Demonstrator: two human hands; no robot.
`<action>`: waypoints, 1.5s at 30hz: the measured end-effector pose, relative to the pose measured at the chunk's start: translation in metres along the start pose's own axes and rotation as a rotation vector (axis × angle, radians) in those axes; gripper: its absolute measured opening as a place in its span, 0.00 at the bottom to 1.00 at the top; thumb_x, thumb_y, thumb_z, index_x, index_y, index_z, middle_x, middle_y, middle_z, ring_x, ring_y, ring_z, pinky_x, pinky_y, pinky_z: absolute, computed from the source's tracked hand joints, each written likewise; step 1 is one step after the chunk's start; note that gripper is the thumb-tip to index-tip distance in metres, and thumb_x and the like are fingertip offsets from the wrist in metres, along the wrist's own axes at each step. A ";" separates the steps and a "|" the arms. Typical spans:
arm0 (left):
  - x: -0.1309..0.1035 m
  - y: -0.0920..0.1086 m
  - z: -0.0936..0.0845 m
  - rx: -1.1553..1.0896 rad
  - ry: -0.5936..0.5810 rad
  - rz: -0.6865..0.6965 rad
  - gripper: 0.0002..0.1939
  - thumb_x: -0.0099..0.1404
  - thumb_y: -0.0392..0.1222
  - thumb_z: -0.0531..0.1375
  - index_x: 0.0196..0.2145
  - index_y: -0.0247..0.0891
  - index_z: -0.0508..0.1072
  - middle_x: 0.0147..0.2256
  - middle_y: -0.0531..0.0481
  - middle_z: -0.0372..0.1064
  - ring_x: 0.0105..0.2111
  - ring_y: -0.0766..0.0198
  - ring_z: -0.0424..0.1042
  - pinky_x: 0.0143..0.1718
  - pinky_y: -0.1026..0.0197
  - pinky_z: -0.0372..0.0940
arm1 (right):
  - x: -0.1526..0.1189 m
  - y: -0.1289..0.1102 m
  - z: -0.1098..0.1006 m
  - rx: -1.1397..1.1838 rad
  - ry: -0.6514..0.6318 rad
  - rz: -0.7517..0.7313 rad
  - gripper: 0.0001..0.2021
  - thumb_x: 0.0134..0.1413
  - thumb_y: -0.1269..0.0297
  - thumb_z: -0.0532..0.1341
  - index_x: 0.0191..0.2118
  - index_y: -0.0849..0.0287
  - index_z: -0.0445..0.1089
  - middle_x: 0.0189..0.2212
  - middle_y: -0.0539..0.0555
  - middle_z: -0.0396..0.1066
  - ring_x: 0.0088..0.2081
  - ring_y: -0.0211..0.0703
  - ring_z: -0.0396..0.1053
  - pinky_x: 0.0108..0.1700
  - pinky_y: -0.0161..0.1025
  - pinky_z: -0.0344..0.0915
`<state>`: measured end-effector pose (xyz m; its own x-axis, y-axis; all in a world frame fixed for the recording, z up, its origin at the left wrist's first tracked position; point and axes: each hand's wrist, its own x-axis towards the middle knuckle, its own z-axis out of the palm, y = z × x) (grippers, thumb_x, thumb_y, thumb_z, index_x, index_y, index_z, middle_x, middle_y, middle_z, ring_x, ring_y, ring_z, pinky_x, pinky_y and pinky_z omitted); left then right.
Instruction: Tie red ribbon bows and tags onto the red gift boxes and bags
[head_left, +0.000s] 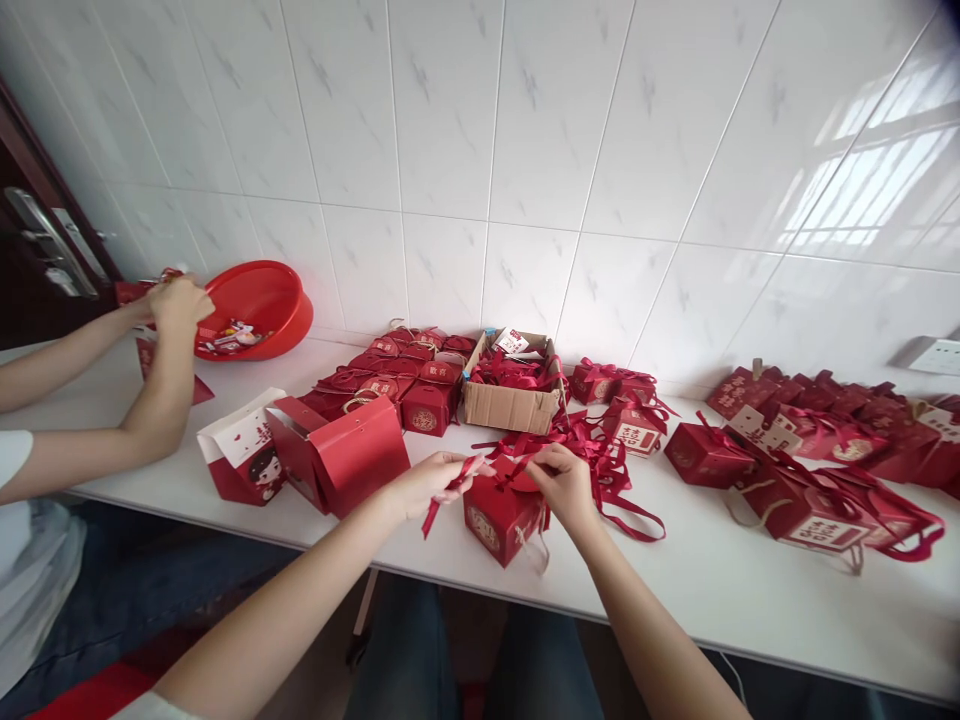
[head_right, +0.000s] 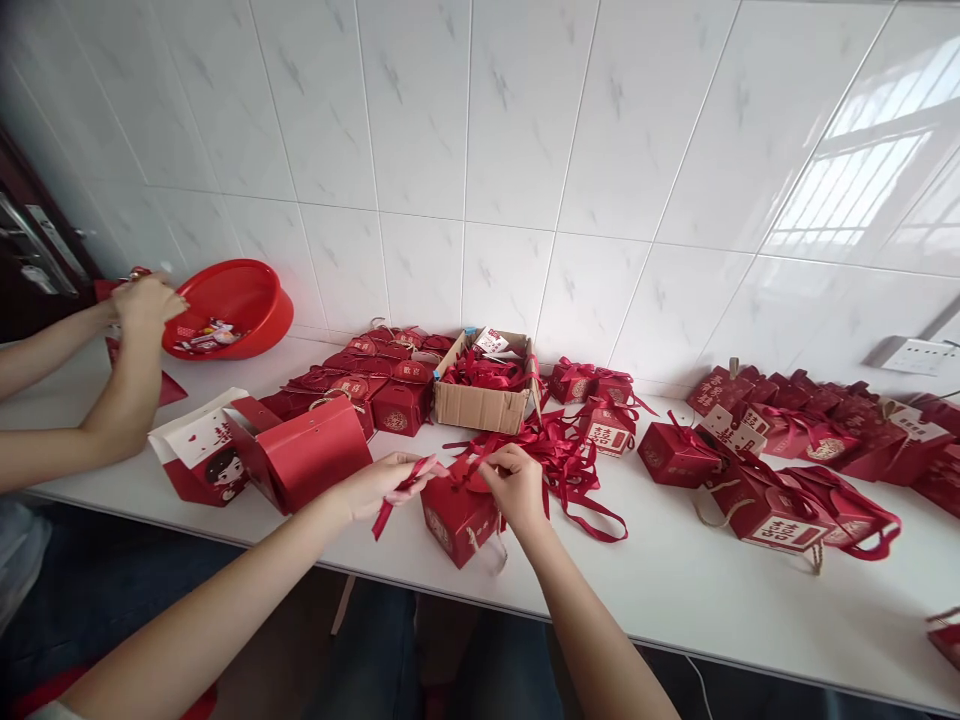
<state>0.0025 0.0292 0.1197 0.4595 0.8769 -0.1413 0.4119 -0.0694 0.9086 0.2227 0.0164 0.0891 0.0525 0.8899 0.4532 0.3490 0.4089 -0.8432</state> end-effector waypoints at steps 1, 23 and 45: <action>-0.001 0.002 0.009 0.004 0.063 0.054 0.28 0.66 0.61 0.50 0.40 0.33 0.77 0.22 0.53 0.60 0.17 0.71 0.53 0.19 0.66 0.52 | -0.001 -0.002 0.003 0.028 -0.036 0.009 0.16 0.47 0.51 0.64 0.21 0.58 0.72 0.25 0.54 0.68 0.28 0.43 0.66 0.31 0.40 0.65; 0.001 -0.015 0.029 0.322 0.231 0.629 0.08 0.61 0.34 0.58 0.31 0.38 0.78 0.38 0.45 0.70 0.37 0.62 0.72 0.40 0.61 0.68 | 0.010 -0.032 -0.006 0.044 -0.689 0.362 0.08 0.41 0.65 0.62 0.18 0.61 0.66 0.15 0.44 0.54 0.19 0.30 0.50 0.21 0.32 0.48; -0.034 -0.034 -0.001 0.948 0.539 0.470 0.11 0.67 0.36 0.51 0.31 0.39 0.73 0.39 0.45 0.67 0.40 0.55 0.68 0.40 0.53 0.59 | -0.003 0.001 -0.011 -0.363 -0.302 0.142 0.04 0.40 0.71 0.63 0.20 0.57 0.70 0.45 0.55 0.71 0.47 0.51 0.69 0.50 0.46 0.63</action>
<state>-0.0279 0.0025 0.0936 0.4244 0.7427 0.5179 0.8135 -0.5639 0.1419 0.2330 0.0115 0.0904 -0.1313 0.9726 0.1917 0.6640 0.2298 -0.7115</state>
